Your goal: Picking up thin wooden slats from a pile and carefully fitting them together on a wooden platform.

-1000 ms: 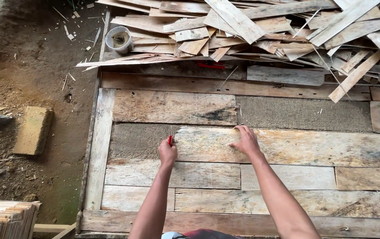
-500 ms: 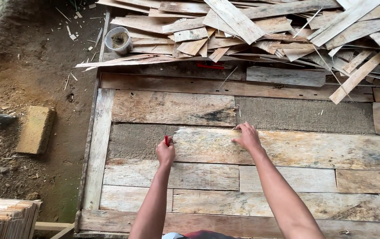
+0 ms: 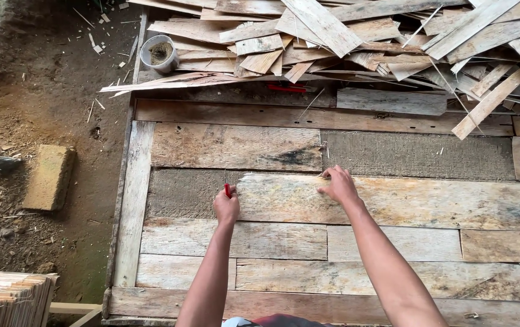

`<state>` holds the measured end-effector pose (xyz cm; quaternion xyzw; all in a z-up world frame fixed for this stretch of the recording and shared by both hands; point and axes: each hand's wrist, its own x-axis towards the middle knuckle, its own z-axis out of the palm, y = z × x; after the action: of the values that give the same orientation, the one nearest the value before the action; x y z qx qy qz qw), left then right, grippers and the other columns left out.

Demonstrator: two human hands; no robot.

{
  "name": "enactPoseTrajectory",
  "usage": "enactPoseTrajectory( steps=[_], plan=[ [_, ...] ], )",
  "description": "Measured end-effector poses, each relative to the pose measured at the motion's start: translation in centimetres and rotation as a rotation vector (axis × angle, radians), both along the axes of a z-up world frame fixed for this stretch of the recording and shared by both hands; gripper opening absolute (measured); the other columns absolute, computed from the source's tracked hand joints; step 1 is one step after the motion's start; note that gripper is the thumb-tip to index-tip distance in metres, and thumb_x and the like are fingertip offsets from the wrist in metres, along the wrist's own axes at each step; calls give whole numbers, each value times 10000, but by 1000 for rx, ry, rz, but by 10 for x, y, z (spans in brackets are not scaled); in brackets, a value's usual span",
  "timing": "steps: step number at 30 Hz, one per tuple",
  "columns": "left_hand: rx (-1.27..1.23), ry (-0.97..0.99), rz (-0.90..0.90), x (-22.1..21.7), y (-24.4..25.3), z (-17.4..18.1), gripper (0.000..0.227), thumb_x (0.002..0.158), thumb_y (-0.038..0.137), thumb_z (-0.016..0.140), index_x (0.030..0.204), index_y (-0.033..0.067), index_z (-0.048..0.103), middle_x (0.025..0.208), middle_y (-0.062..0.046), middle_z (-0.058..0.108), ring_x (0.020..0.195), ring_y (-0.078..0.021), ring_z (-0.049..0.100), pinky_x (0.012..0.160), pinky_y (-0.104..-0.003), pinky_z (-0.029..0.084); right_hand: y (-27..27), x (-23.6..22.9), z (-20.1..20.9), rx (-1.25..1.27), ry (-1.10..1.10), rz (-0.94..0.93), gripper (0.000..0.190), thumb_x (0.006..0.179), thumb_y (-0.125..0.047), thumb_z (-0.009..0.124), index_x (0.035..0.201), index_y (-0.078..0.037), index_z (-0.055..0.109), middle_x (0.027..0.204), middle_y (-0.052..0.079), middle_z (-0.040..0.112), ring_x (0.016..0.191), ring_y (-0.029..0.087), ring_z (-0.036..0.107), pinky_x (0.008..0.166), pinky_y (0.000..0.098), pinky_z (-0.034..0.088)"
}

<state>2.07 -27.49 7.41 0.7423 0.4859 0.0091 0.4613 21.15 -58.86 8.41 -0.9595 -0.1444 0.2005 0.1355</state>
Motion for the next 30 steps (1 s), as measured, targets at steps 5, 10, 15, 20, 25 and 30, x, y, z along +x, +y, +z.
enactPoseTrajectory(
  steps=[5, 10, 15, 20, 25, 30],
  plan=[
    [0, -20, -7, 2, 3, -9, 317, 854, 145, 610, 1090, 210, 812, 1040, -88, 788, 1113, -355, 690, 991, -470, 526, 1, -2, 4, 45, -20, -8, 482, 670, -306, 934, 1101, -220, 735, 1198, 37, 660, 1230, 341, 624, 1085, 455, 491],
    [7, -21, -39, 0, 6, -12, 307, 852, 139, 601, 1064, 206, 812, 1038, -105, 782, 1105, -373, 686, 983, -486, 525, 4, -4, 13, 80, -19, -43, 454, 676, -268, 920, 1090, -204, 746, 1180, 54, 675, 1199, 354, 633, 1061, 464, 512],
    [34, -21, -85, 8, 13, -32, 280, 872, 132, 631, 1068, 206, 816, 1059, -90, 747, 1104, -325, 693, 1018, -446, 517, 6, 22, -33, 337, 2, -352, 325, 787, -284, 830, 1085, -202, 729, 1014, 9, 765, 986, 197, 745, 908, 378, 578],
    [37, -69, -99, 11, 15, -27, 285, 870, 135, 637, 1096, 171, 809, 1088, -160, 718, 1133, -381, 664, 1015, -469, 516, 24, 34, -31, 315, 73, -436, 304, 802, -305, 815, 1073, -181, 752, 970, 3, 791, 974, 206, 752, 872, 382, 588],
    [33, -57, -81, 12, 17, -48, 332, 865, 115, 638, 1153, 155, 798, 1091, -130, 712, 1135, -341, 672, 1021, -463, 517, 26, 36, -37, 300, 81, -465, 300, 770, -269, 836, 1038, -163, 753, 923, -3, 791, 966, 230, 753, 855, 400, 595],
    [37, -66, -83, 12, 16, -42, 333, 858, 137, 624, 1142, 144, 797, 1085, -168, 702, 1129, -392, 657, 1008, -488, 517, 25, 31, -23, 332, 117, -455, 280, 801, -220, 819, 1065, -149, 759, 944, 3, 794, 917, 159, 754, 838, 343, 586]
  ],
)
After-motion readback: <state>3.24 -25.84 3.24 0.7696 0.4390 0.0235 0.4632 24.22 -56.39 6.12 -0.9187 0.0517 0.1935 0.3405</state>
